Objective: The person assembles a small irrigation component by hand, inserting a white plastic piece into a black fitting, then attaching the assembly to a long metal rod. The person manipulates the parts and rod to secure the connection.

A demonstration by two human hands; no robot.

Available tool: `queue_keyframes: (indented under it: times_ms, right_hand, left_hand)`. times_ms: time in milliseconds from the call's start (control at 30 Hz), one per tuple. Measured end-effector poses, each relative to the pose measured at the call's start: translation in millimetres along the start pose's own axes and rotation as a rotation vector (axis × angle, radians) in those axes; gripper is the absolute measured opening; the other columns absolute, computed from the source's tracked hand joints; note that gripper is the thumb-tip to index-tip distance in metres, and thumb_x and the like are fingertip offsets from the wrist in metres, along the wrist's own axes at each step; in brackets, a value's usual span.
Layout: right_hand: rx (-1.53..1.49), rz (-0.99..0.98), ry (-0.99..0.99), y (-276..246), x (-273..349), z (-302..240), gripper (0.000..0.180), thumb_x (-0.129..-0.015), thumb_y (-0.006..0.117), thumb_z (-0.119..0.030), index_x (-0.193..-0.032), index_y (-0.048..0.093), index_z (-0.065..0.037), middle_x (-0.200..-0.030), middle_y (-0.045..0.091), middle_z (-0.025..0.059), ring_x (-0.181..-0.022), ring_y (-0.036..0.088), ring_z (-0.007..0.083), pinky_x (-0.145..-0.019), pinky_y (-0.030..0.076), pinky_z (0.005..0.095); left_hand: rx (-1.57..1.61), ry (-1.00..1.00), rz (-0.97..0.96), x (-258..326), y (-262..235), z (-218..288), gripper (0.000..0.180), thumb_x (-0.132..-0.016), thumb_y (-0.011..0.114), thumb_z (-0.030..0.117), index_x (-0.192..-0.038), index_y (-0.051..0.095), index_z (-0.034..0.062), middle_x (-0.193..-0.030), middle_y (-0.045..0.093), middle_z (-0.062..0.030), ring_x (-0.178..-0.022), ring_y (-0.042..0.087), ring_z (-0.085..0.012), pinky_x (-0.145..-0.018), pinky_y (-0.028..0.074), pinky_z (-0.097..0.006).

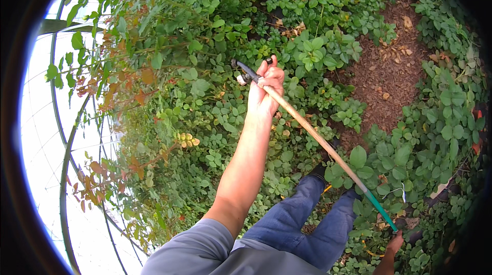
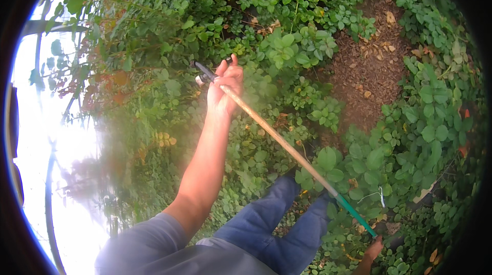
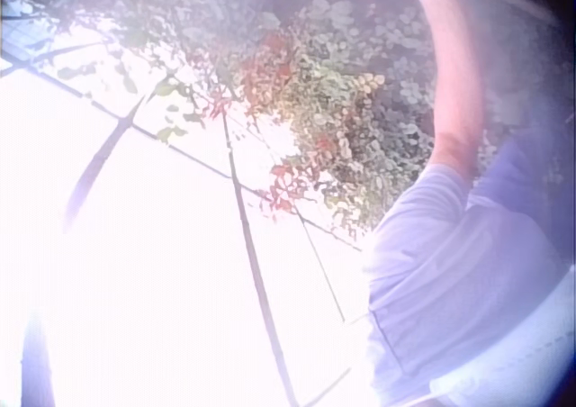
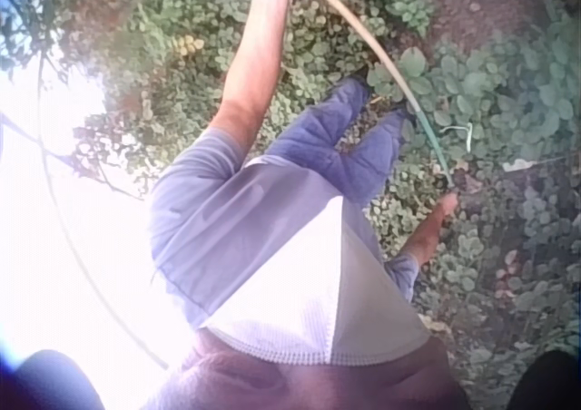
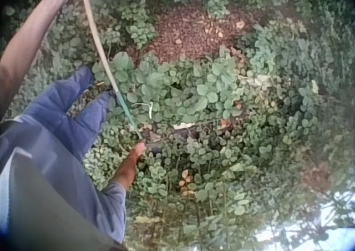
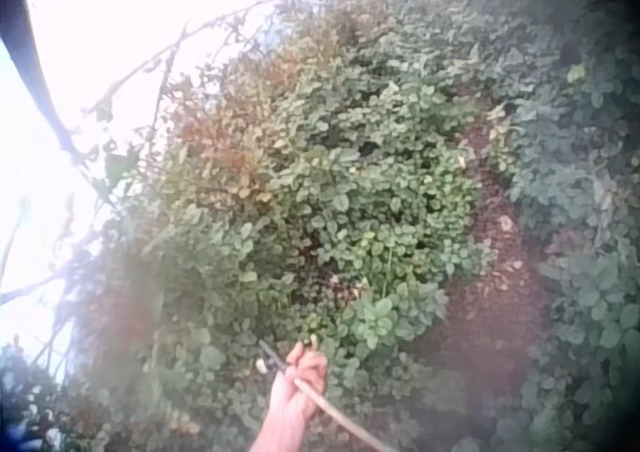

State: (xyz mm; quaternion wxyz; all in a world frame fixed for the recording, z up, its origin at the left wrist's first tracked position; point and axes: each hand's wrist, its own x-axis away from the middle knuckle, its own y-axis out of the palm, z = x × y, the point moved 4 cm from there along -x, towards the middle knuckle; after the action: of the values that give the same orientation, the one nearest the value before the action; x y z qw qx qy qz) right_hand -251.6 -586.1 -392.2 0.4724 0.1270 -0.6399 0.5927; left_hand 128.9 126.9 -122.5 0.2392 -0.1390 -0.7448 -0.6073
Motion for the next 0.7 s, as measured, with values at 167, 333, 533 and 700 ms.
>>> queue_keyframes:
  times_ms: [167, 333, 533, 700]
  right_hand:
    - [0.108, -0.002, -0.078, -17, 8, -19, 0.011, -0.091, 0.054, 0.002, -0.102, 0.057, 0.0, -0.07, 0.057, 0.0157, -0.062, 0.054, 0.031, -0.054, 0.041, 0.0451]
    - [-0.107, -0.003, 0.012, -30, 11, -24, 0.008, -0.09, 0.053, -0.002, -0.097, 0.055, -0.001, -0.07, 0.056, 0.0182, -0.06, 0.05, 0.0323, -0.056, 0.038, 0.0461]
    - [-0.163, -0.08, 0.098, -25, 5, -18, 0.015, -0.09, 0.052, 0.001, -0.103, 0.057, -0.002, -0.076, 0.06, 0.0205, -0.062, 0.052, 0.0351, -0.057, 0.042, 0.0451]
    - [-0.144, -0.17, 0.164, -13, -13, -2, 0.032, -0.089, 0.056, -0.002, -0.122, 0.054, -0.003, -0.088, 0.065, 0.0191, -0.067, 0.057, 0.0349, -0.06, 0.046, 0.0459]
  left_hand:
    - [-0.019, 0.004, 0.005, -2, 5, -5, 0.027, -0.096, 0.055, 0.01, -0.115, 0.054, -0.0095, -0.073, 0.04, -0.0042, -0.063, 0.042, -0.0116, -0.042, 0.049, -0.019]
    - [-0.005, -0.009, 0.009, -7, 1, -5, 0.027, -0.096, 0.055, 0.01, -0.116, 0.053, -0.0086, -0.073, 0.04, -0.0043, -0.063, 0.042, -0.0114, -0.042, 0.049, -0.019]
    - [-0.027, -0.013, 0.002, -6, 1, -3, 0.027, -0.097, 0.055, 0.01, -0.115, 0.053, -0.0088, -0.074, 0.04, -0.0043, -0.063, 0.042, -0.0111, -0.042, 0.049, -0.019]
    - [-0.034, -0.036, 0.005, -11, -2, -4, 0.026, -0.097, 0.055, 0.011, -0.115, 0.054, -0.0082, -0.073, 0.041, -0.0044, -0.063, 0.042, -0.0111, -0.041, 0.048, -0.019]
